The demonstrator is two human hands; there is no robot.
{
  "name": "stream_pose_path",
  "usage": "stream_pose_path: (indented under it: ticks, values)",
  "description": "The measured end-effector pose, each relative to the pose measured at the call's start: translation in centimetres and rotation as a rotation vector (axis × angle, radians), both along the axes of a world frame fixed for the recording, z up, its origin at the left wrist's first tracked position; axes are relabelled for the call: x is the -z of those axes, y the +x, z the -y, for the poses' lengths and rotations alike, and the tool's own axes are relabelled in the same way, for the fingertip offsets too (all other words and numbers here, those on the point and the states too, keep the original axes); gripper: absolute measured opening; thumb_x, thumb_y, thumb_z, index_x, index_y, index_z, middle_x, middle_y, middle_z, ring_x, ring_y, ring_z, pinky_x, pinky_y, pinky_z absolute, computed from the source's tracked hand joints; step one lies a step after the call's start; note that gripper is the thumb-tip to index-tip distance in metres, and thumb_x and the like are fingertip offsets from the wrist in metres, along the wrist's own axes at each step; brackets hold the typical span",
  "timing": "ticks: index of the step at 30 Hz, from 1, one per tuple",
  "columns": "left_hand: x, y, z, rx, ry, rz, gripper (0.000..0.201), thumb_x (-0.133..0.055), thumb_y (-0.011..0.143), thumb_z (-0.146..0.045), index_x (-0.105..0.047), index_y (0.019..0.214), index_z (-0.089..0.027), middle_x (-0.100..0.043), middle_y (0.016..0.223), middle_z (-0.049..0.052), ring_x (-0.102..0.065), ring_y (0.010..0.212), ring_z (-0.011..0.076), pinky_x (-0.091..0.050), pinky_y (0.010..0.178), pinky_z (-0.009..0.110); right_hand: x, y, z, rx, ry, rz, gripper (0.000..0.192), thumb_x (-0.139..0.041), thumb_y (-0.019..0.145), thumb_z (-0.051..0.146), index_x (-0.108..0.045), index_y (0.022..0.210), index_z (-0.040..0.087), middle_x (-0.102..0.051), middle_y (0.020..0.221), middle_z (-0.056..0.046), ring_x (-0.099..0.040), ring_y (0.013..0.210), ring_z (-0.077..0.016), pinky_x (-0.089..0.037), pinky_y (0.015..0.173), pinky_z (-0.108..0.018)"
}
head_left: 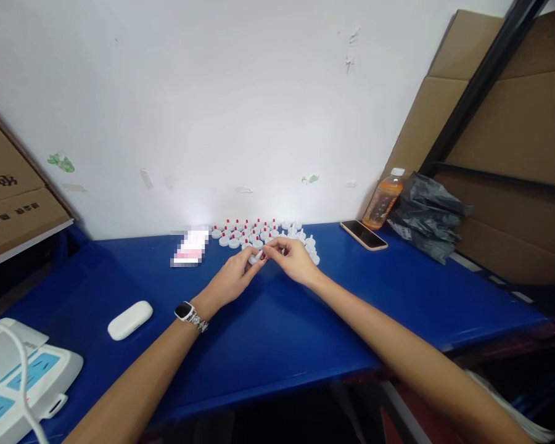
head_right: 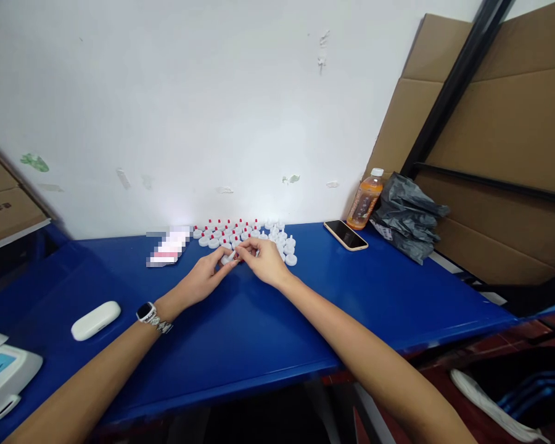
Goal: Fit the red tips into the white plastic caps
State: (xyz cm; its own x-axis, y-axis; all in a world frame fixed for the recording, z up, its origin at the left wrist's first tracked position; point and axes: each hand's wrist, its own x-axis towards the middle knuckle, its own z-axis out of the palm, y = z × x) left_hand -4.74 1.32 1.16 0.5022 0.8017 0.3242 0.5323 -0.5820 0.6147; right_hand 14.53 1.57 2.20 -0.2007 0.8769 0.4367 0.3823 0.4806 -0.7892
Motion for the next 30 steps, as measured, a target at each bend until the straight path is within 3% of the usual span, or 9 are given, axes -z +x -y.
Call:
stream_pose_path:
  ticks: [4,7,15,24,27,30]
  values:
    - [0.0,-0.6,-0.3,-0.045,0.008,0.016,0.035,-0.033,0.101,-0.048,-0.055,0.109,-0.021,-0.063,0.094,0.004,-0.059,0.084,0.0192,-0.044,0.080,0.034,0.2,1.0,-0.4,0.121,0.186,0.378,0.018,-0.057,0.093,0.029,-0.072,0.086,0.021,-0.071,0.084,-0.004,-0.056,0.086,-0.0202,-0.035,0.082,-0.035]
    - [0.2,-0.8,-0.4,-0.082,-0.004,0.008,0.036,-0.029,0.102,-0.048,-0.053,0.108,-0.021,-0.062,0.094,0.004,-0.059,0.086,0.0200,-0.045,0.080,0.034,0.5,1.2,-0.7,0.108,0.274,0.628,0.013,-0.060,0.091,0.028,-0.072,0.091,0.022,-0.068,0.089,-0.006,-0.051,0.092,-0.0229,-0.030,0.086,-0.038]
    - [0.4,-0.8,-0.5,-0.084,-0.012,-0.006,0.036,-0.028,0.102,-0.049,-0.052,0.103,-0.022,-0.061,0.098,0.004,-0.059,0.090,0.0198,-0.045,0.084,0.033,1.0,0.3,-0.9,0.056,0.333,0.806,0.017,-0.060,0.093,0.033,-0.070,0.094,0.020,-0.063,0.090,-0.008,-0.046,0.093,-0.0238,-0.028,0.082,-0.038]
    - [0.5,-0.8,-0.4,-0.082,0.000,-0.003,0.036,-0.029,0.102,-0.048,-0.053,0.105,-0.023,-0.063,0.103,0.005,-0.060,0.094,0.0204,-0.046,0.088,0.034,1.1,0.2,-1.7,0.047,0.316,0.698,0.009,-0.062,0.089,0.027,-0.066,0.086,0.019,-0.067,0.089,-0.006,-0.051,0.094,-0.0229,-0.030,0.086,-0.039]
    - [0.3,-0.8,-0.3,-0.076,0.000,0.014,0.035,-0.029,0.102,-0.048,-0.053,0.104,-0.023,-0.063,0.101,0.005,-0.060,0.093,0.0201,-0.046,0.088,0.034,0.8,0.6,-1.6,0.039,0.265,0.492,0.008,-0.061,0.088,0.026,-0.067,0.088,0.019,-0.069,0.091,-0.006,-0.057,0.094,-0.0217,-0.036,0.087,-0.037]
    - [0.1,-0.7,-0.1,-0.061,0.000,0.029,0.034,-0.030,0.102,-0.047,-0.053,0.103,-0.023,-0.063,0.099,0.004,-0.060,0.092,0.0197,-0.045,0.085,0.033,0.7,1.0,-1.4,-0.025,0.048,0.151,0.012,-0.062,0.087,0.029,-0.066,0.089,0.018,-0.072,0.084,-0.005,-0.064,0.078,-0.0176,-0.045,0.075,-0.032]
